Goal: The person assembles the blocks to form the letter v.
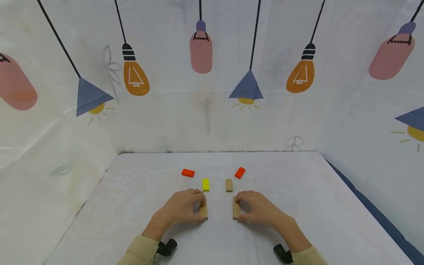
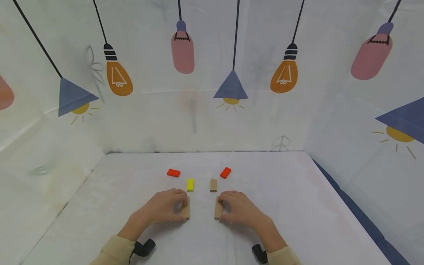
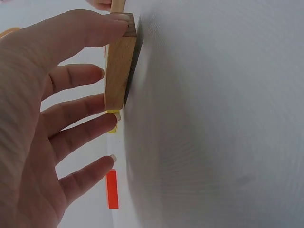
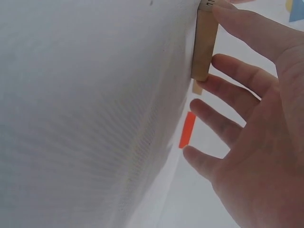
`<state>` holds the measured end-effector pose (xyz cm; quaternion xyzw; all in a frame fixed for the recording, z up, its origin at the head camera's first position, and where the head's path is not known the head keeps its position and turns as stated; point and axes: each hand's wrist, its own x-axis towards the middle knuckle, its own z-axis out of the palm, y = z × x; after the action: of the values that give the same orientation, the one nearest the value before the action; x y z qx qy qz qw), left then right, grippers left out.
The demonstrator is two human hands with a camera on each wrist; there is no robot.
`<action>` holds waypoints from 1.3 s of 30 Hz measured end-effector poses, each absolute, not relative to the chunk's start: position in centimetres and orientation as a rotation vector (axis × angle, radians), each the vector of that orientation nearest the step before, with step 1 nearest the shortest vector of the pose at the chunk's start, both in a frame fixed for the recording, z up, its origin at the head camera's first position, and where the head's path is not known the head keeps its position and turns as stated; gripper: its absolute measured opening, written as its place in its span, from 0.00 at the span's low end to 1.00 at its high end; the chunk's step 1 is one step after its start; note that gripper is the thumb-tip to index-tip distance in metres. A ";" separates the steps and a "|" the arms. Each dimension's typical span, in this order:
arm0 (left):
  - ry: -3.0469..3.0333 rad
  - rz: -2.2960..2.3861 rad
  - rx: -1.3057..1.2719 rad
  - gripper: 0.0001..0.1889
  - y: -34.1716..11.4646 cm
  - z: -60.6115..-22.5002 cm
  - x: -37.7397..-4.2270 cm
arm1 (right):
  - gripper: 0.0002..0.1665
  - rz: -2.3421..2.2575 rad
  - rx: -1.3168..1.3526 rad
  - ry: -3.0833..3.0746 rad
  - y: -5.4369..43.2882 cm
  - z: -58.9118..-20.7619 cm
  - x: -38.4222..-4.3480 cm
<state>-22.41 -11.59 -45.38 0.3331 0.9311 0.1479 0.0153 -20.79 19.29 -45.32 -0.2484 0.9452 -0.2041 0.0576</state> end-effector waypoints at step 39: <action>2.970 0.370 1.054 0.18 -7.8 -45.9 -21.6 | 0.28 -0.626 -0.773 2.885 19.4 -45.6 -20.6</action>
<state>-21.56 -7.75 -45.90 0.3320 0.9359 0.1166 -0.0157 -20.60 19.41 -45.57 -0.2530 0.9445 -0.2049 0.0450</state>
